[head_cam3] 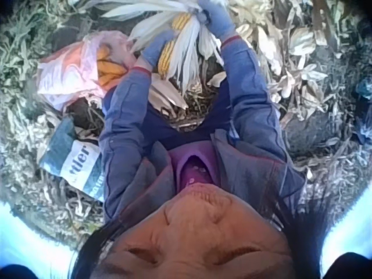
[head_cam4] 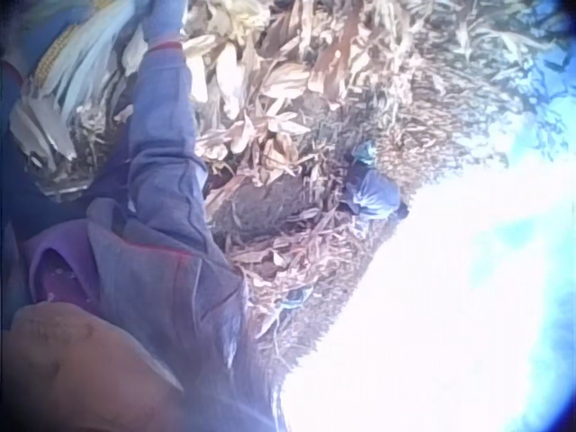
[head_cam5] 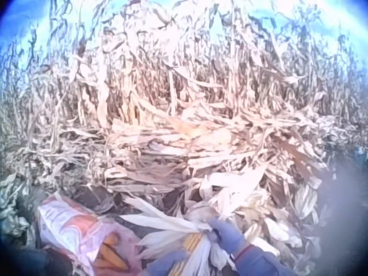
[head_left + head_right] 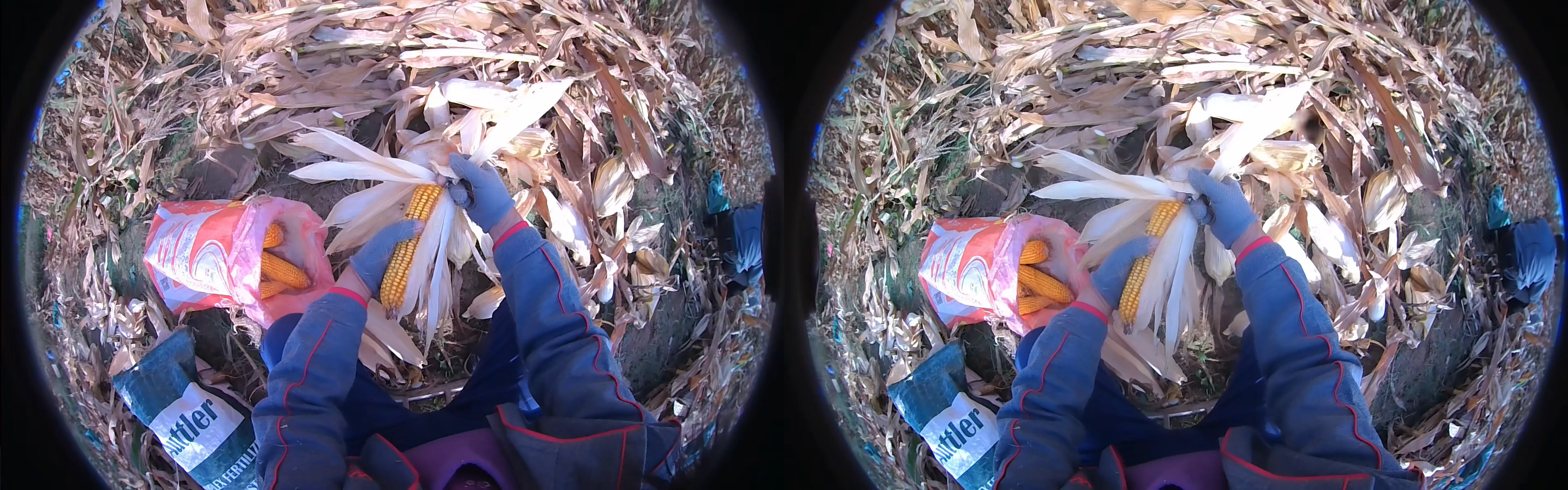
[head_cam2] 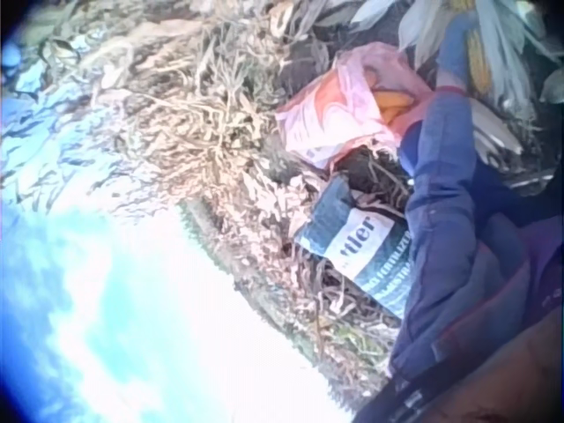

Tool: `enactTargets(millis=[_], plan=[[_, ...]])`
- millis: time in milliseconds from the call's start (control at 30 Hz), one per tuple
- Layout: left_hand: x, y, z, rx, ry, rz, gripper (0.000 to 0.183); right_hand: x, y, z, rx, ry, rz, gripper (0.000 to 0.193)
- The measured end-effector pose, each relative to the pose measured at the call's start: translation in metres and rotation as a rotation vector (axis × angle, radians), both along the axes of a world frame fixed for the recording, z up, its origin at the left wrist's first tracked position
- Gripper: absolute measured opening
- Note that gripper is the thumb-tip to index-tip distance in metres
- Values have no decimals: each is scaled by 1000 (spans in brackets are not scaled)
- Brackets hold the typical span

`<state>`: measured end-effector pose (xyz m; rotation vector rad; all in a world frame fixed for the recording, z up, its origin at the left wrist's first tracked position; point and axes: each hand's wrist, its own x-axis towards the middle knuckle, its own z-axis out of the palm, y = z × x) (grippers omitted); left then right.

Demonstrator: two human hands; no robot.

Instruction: The person sits on the ground in a cornfield and shucks corn cobs by hand, removing dried husks and placing the cleaned cobs into a pink sack. The process is repeated for multiple cobs.

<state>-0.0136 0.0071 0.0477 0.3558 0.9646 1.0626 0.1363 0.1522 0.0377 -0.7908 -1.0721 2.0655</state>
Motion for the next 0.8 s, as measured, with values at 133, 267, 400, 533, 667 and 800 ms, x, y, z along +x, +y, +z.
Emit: enactTargets(millis=[133,267,400,533,667,800], plan=[[2,1,-25,64,259,-177,52,-7,4,-21,47,-467,19,26],[-7,6,-74,261,1207,-446,64,-10,-4,-47,1006,-1016,47,32],[-6,12,-72,214,944,-358,61,12,24,-21,51,-643,-64,35],[-3,11,-54,41,581,-338,49,29,29,-22,161,-841,-66,39],[-5,14,-64,84,666,-347,52,29,40,-16,378,-1034,42,46],[-6,14,-71,307,1033,-376,65,21,33,-21,448,-919,31,45]])
